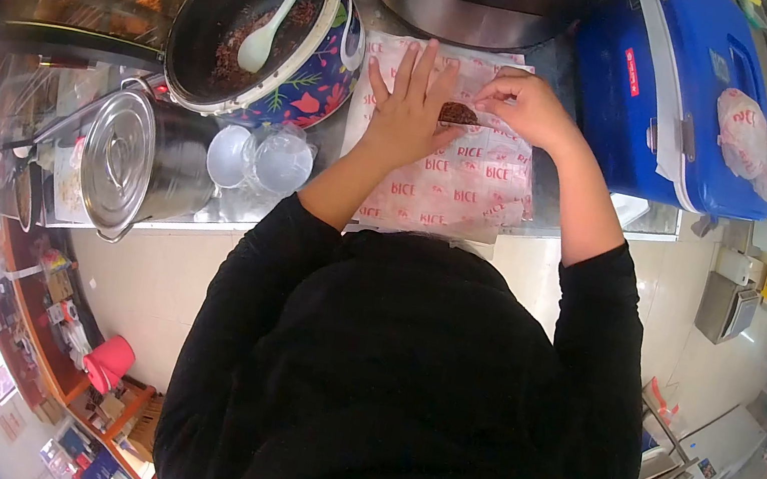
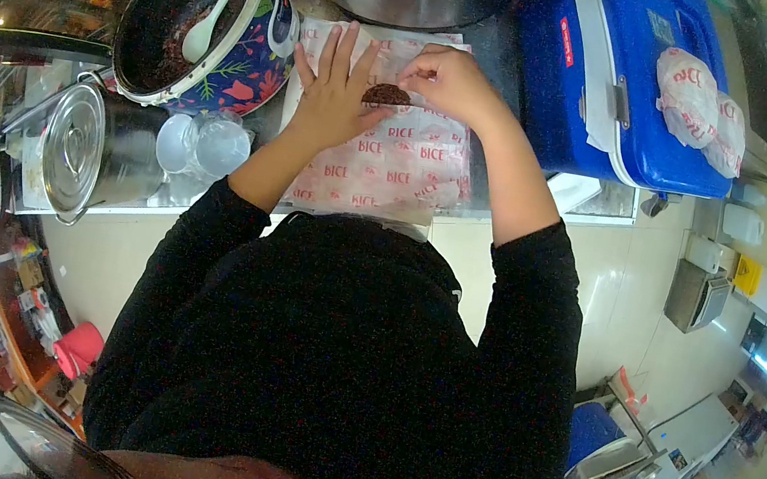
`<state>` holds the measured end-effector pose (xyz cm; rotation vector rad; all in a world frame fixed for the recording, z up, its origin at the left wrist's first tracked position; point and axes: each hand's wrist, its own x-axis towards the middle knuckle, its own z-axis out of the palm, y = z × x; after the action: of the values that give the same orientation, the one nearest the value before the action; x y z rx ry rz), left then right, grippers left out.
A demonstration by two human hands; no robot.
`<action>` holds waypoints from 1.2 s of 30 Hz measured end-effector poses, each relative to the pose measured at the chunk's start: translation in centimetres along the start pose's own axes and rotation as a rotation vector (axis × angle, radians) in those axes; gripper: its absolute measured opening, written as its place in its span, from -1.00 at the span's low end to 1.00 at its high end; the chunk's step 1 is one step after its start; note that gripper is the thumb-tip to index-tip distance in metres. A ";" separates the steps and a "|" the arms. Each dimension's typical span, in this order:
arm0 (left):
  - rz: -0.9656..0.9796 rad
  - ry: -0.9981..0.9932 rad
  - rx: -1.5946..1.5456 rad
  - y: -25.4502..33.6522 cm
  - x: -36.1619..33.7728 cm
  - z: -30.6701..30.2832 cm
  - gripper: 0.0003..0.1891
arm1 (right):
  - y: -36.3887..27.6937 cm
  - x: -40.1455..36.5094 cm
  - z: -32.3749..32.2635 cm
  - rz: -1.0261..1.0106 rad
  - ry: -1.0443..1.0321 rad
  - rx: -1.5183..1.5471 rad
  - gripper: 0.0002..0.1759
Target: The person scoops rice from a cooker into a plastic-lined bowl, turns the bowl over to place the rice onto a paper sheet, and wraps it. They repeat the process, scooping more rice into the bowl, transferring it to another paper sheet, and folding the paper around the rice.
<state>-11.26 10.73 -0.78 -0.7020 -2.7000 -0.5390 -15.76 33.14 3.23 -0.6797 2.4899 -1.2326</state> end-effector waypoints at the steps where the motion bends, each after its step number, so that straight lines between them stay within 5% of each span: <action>1: -0.008 -0.012 0.004 0.0 0.2 -0.2 0.09 | 0.2 -0.4 -0.2 -0.115 -0.024 -0.099 -0.65; 4: -0.016 -0.040 0.025 0.0 0.7 -0.8 0.12 | -0.3 -1.9 0.1 -0.297 0.148 -0.147 -0.65; 7: -0.022 -0.064 0.032 0.0 0.7 -0.9 0.13 | -1.8 -1.7 0.8 0.129 0.230 0.135 -0.72; 10: -0.096 -0.090 -0.012 0.1 0.7 -0.4 0.12 | 2.7 0.9 2.7 0.196 0.491 -0.333 -0.72; 13: -0.194 -0.105 -0.026 0.1 0.3 -0.2 0.18 | 4.5 2.2 3.2 0.435 0.361 -0.532 -0.67; 16: -0.274 -0.102 -0.032 -0.1 -0.2 0.2 0.23 | 4.2 2.3 3.4 0.389 0.362 -0.366 -0.77; 19: -0.262 -0.047 -0.030 -0.3 -0.6 0.6 0.25 | 5.1 2.2 4.1 -0.081 0.733 -0.236 -0.88; 22: -0.181 0.029 -0.043 -0.2 -0.3 0.3 0.24 | 3.3 1.3 2.3 0.171 0.353 0.599 -0.85; 25: -0.115 0.053 0.000 0.1 0.3 -0.7 0.18 | -0.4 -1.1 -0.2 0.166 0.160 0.287 -0.81; 28: -0.057 0.034 0.090 0.7 0.4 -1.5 0.02 | -1.3 -3.5 -0.7 -0.171 0.000 -0.155 -0.67; 36: 0.115 0.088 0.178 1.1 -1.5 -1.5 -0.60 | 0.2 -7.4 1.9 -0.362 0.028 -0.531 -0.71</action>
<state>-9.17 10.34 0.29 -0.7602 -2.5675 -0.2907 -8.65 35.89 2.26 -1.2926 2.8224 -0.6609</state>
